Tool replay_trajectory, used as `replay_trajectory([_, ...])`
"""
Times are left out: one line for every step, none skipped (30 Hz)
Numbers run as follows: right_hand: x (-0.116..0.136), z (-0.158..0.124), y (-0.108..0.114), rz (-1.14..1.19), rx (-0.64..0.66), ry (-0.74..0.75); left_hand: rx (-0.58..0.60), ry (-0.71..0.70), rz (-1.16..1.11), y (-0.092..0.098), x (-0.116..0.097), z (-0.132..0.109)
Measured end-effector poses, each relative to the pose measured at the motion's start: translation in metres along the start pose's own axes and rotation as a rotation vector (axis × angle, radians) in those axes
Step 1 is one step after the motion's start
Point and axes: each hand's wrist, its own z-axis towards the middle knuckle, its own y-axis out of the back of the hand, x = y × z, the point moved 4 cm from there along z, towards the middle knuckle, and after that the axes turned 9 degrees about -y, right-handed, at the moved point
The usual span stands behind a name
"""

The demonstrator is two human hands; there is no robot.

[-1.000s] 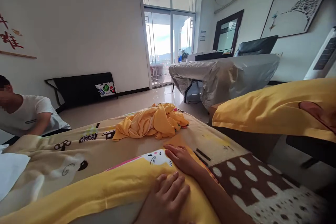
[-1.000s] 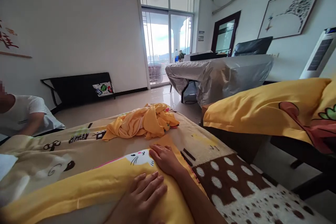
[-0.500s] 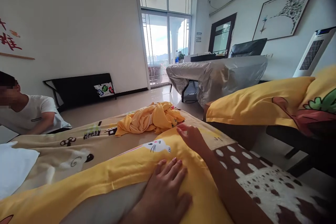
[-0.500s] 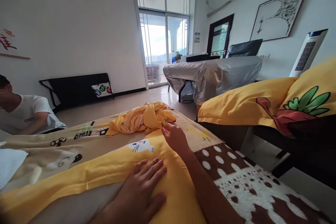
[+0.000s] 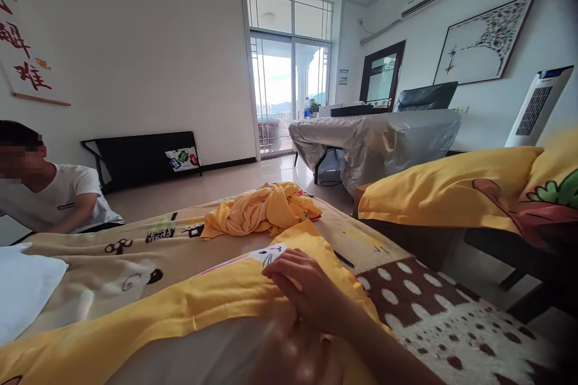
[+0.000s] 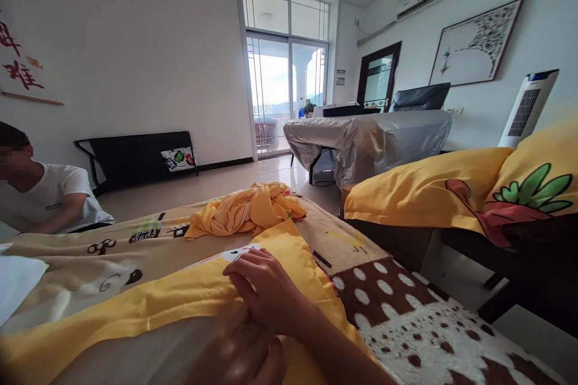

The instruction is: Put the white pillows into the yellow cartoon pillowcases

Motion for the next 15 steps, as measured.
replay_trajectory([0.000, 0.000, -0.010, 0.001, 0.085, 0.022, 0.025, -0.017, 0.030, -0.004, -0.005, -0.003])
replay_trajectory([-0.002, 0.000, -0.019, -0.008, 0.161, 0.032, 0.059, -0.024, 0.051, -0.010, -0.011, -0.007])
replay_trajectory([-0.005, 0.000, -0.029, -0.026, 0.224, 0.034, 0.099, -0.018, 0.061, -0.016, -0.015, -0.011])
replay_trajectory([-0.009, 0.001, -0.036, -0.047, 0.264, 0.033, 0.141, -0.005, 0.059, -0.023, -0.018, -0.014])
replay_trajectory([-0.013, 0.001, -0.042, -0.074, 0.279, 0.029, 0.176, 0.014, 0.047, -0.029, -0.020, -0.016])
replay_trajectory([-0.017, 0.002, -0.045, -0.106, 0.272, 0.021, 0.204, 0.030, 0.024, -0.034, -0.020, -0.017])
replay_trajectory([-0.020, 0.003, -0.047, -0.147, 0.251, 0.005, 0.227, 0.045, -0.004, -0.036, -0.018, -0.018])
replay_trajectory([-0.023, 0.004, -0.046, -0.197, 0.223, -0.015, 0.242, 0.048, -0.041, -0.036, -0.015, -0.017])
replay_trajectory([-0.025, 0.004, -0.044, -0.253, 0.195, -0.042, 0.252, 0.042, -0.092, -0.032, -0.010, -0.017])
replay_trajectory([-0.025, 0.005, -0.040, -0.314, 0.171, -0.075, 0.266, 0.043, -0.157, -0.025, -0.004, -0.017])
replay_trajectory([-0.025, 0.004, -0.034, -0.378, 0.146, -0.113, 0.290, 0.061, -0.226, -0.016, 0.002, -0.019])
replay_trajectory([-0.023, 0.004, -0.027, -0.435, 0.117, -0.152, 0.322, 0.104, -0.282, -0.006, 0.010, -0.022])
replay_trajectory([-0.021, 0.003, -0.019, -0.486, 0.082, -0.186, 0.363, 0.172, -0.315, 0.004, 0.017, -0.027])
replay_trajectory([-0.019, 0.002, -0.011, -0.529, 0.047, -0.217, 0.417, 0.250, -0.327, 0.014, 0.024, -0.034])
replay_trajectory([-0.015, 0.001, -0.003, -0.568, 0.014, -0.248, 0.485, 0.329, -0.327, 0.023, 0.030, -0.042])
